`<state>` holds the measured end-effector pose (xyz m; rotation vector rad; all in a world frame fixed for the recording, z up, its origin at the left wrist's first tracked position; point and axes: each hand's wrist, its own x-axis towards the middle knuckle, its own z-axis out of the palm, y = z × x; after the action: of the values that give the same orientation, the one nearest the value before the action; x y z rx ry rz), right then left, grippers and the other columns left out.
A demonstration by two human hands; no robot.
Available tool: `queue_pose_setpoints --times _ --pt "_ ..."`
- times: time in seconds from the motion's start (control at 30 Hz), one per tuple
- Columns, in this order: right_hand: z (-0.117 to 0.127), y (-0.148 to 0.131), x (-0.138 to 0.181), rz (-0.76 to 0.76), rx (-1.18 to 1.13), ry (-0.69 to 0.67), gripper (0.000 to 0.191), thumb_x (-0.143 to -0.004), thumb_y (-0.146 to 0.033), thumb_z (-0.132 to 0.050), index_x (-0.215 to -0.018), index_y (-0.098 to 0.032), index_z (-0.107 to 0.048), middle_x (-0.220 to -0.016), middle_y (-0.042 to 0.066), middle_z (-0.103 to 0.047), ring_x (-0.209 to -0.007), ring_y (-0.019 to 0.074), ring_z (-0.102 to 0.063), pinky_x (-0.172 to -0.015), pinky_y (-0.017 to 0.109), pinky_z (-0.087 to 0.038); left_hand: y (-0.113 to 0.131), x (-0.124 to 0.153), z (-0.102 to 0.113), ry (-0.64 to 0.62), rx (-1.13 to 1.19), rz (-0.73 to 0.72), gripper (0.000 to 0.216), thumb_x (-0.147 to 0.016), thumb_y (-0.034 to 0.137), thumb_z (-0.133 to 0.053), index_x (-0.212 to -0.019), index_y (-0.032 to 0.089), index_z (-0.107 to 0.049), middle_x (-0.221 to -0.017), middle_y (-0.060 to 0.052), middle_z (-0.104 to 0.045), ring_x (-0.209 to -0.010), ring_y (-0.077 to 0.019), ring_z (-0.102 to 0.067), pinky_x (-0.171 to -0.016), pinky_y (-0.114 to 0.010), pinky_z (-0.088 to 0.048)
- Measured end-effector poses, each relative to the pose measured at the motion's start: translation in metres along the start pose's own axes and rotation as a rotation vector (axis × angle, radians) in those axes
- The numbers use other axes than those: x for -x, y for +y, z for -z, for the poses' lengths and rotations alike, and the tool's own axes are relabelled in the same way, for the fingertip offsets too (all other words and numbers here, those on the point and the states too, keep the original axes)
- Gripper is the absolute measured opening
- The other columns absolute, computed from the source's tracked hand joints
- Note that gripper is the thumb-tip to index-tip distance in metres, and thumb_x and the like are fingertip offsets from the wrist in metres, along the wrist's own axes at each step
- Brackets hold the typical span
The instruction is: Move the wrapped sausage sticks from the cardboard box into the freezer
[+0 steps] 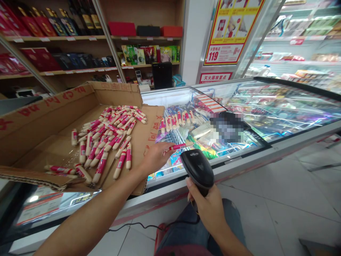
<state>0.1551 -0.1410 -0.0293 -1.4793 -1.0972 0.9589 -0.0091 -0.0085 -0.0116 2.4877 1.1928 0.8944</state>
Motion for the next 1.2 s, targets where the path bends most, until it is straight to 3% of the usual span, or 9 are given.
queue_pose_setpoints --times 0.27,0.63,0.8,1.2 --pt "0.0003 0.0 -0.0002 -0.02 -0.007 -0.015 0.035 -0.081 -0.05 -0.065 -0.068 -0.018 -0.061 -0.049 -0.001 -0.058 -0.046 0.0154 -0.055 -0.05 0.027 -0.044 -0.0025 -0.0004 -0.0007 0.049 0.027 -0.074 0.02 -0.093 0.025 -0.053 -0.096 0.015 -0.071 -0.084 -0.006 -0.074 -0.07 -0.0155 -0.066 -0.064 -0.024 -0.048" --pt "0.0 0.0011 -0.0003 -0.039 -0.026 -0.028 0.035 -0.081 -0.052 -0.065 -0.071 -0.018 -0.06 -0.048 -0.002 -0.056 -0.047 0.0162 -0.055 -0.052 0.028 -0.044 -0.0035 -0.0009 -0.0015 0.036 0.007 -0.062 0.019 -0.092 0.025 -0.054 -0.092 0.016 -0.071 -0.082 -0.005 -0.073 -0.066 -0.014 -0.063 -0.063 -0.023 -0.046" --pt "-0.0004 0.0005 -0.001 -0.029 -0.043 -0.026 0.035 -0.081 -0.051 -0.066 -0.073 -0.017 -0.06 -0.048 -0.003 -0.056 -0.046 0.0154 -0.055 -0.051 0.027 -0.044 -0.0056 0.0003 -0.0033 0.044 0.014 -0.068 0.02 -0.093 0.027 -0.054 -0.098 0.016 -0.07 -0.085 -0.006 -0.074 -0.069 -0.015 -0.064 -0.065 -0.024 -0.048" --pt "-0.0004 -0.0043 -0.0052 -0.011 -0.1 -0.035 0.034 -0.079 -0.05 -0.068 -0.075 -0.017 -0.062 -0.044 -0.003 -0.057 -0.042 0.0151 -0.055 -0.045 0.025 -0.044 -0.0028 -0.0031 -0.0003 -0.045 -0.147 0.048 0.028 -0.096 0.032 -0.046 -0.096 0.016 -0.068 -0.085 -0.009 -0.073 -0.079 -0.0196 -0.068 -0.07 -0.026 -0.048"
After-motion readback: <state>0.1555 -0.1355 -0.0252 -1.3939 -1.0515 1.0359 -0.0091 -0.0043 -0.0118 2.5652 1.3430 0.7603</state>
